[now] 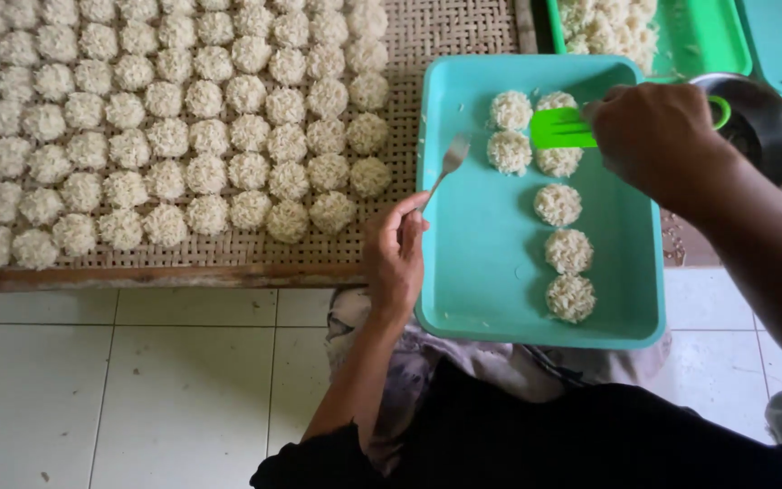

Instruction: Transferring small noodle-like food balls from a large woven tray to a blue plastic tray using a fork and spatula

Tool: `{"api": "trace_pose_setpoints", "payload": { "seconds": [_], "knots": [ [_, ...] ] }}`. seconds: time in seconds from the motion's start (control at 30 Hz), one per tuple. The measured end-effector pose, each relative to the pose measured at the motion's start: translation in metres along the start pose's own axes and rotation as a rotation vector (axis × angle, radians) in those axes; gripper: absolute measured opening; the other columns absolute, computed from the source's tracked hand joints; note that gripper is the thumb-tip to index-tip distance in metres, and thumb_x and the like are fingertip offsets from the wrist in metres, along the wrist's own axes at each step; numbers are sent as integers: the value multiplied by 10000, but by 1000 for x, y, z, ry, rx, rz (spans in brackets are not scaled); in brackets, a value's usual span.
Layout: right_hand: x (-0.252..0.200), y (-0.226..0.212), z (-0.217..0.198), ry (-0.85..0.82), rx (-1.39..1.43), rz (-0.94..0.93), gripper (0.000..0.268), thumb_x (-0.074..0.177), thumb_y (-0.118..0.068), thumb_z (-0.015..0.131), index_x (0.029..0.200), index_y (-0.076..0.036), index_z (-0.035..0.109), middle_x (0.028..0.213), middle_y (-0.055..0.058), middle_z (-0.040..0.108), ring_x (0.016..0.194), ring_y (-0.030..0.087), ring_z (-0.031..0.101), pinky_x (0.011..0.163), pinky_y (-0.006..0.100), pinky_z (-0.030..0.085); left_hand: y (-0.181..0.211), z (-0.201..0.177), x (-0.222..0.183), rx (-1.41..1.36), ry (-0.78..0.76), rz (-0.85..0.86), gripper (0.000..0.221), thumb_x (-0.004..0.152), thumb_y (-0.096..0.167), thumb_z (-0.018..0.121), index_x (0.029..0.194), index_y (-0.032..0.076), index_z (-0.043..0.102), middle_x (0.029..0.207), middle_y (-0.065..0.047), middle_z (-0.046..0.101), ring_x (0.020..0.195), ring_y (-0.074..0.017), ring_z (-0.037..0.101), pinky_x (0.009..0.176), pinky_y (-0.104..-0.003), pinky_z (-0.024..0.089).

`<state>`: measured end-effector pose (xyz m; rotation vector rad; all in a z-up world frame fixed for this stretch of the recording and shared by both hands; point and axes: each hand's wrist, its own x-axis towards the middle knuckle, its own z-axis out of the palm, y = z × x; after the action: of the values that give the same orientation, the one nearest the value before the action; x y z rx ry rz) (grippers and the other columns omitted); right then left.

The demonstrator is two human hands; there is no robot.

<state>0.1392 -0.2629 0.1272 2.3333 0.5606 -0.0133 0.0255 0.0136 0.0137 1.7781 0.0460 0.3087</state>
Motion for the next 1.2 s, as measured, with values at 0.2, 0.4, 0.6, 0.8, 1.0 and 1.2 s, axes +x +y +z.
{"api": "trace_pose_setpoints", "payload": {
  "seconds": [0.2,0.4,0.6,0.8,1.0,1.2],
  "knots": [
    [22,-13,7,-37,-52,-31,53,923,-151,682,976,-152,686,862,-22,711,574,69,670,434,209,540,-17,7,-1,21,24,-1,260,1027,167,535,1211,112,710,940,-44,674,826,-154,646,757,-316,519],
    [27,-8,-3,1,193,-100,442,928,-56,640,1340,-216,652,1003,-32,768,451,96,691,316,202,555,-23,11,0,-56,48,1,241,1044,136,543,1228,98,694,999,-44,673,860,-139,656,748,-293,537],
    [41,-10,10,110,178,-100,408,967,-69,638,1317,-274,684,1102,-62,767,529,56,678,388,177,532,-23,11,-2,-28,54,60,237,1051,125,535,1234,99,684,994,-53,610,862,-154,626,781,-318,513],
    [45,-13,-19,147,117,-120,465,931,-31,654,1306,-304,670,1133,-6,764,705,94,760,520,183,610,-20,11,-3,21,65,128,232,1056,121,550,1252,111,673,974,-43,619,862,-153,596,793,-311,498],
    [47,-22,-27,110,-40,-240,363,975,-137,639,1249,-373,668,957,-71,710,617,63,642,599,227,575,-20,9,-3,30,68,127,244,1049,137,544,1247,99,683,941,-52,661,856,-171,604,807,-328,502],
    [38,-6,-20,-134,-167,-128,247,1025,-127,570,1221,-254,650,790,-74,730,474,-12,616,371,126,504,-21,11,-3,-5,88,135,235,1066,170,544,1254,116,674,979,-50,618,860,-157,603,795,-315,501]
  ]
}}
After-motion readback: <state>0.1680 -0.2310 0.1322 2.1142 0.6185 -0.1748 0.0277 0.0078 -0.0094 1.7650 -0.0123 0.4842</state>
